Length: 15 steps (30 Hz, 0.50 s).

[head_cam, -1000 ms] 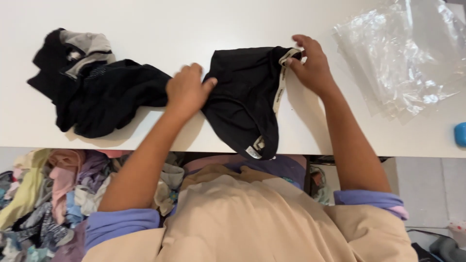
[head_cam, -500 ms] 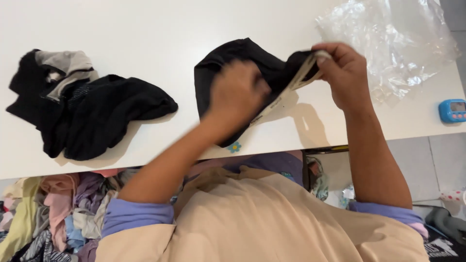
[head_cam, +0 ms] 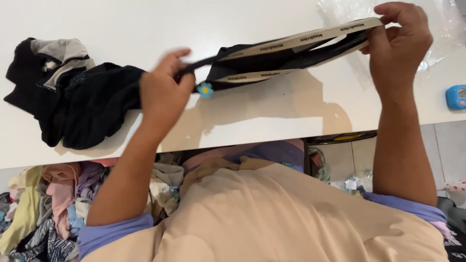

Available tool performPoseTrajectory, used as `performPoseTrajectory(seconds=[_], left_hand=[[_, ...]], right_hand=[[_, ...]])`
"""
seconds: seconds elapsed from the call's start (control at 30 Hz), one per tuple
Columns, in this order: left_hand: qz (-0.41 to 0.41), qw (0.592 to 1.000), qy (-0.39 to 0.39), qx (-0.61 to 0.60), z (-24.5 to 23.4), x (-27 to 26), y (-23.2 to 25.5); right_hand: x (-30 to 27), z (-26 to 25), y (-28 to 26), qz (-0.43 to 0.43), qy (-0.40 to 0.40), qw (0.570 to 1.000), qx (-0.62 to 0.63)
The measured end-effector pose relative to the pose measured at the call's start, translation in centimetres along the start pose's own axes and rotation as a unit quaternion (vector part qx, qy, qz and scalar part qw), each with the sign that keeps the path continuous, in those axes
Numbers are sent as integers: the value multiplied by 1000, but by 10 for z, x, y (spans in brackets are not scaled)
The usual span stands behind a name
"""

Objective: Folding clothing items and packing them into individual plastic bags on a low table.

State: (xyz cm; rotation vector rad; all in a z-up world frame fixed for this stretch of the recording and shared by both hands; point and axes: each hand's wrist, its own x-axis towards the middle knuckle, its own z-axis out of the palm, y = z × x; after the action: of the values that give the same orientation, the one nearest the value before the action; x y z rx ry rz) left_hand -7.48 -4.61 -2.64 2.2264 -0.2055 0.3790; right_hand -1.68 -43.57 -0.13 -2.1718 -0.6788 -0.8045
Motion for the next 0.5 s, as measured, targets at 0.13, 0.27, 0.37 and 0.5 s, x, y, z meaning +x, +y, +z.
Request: performPoseTrajectory(seconds=[0.13,0.27,0.37,0.5], left_hand=[[108,975,94,168,-18,7,-5],[74,997,22,15,-44,7,15],[-26,982,-54,-179,-45,8,9],[-199,849,-143,-469,-32,7,-11]], right_hand=[[-12,-25,6,31,-33,997,-65],[-18,-38,3,111,-85,989,53],[-16,-31,-11,311,-62,920,229],[-23,-15,2,392,-16,814,429]])
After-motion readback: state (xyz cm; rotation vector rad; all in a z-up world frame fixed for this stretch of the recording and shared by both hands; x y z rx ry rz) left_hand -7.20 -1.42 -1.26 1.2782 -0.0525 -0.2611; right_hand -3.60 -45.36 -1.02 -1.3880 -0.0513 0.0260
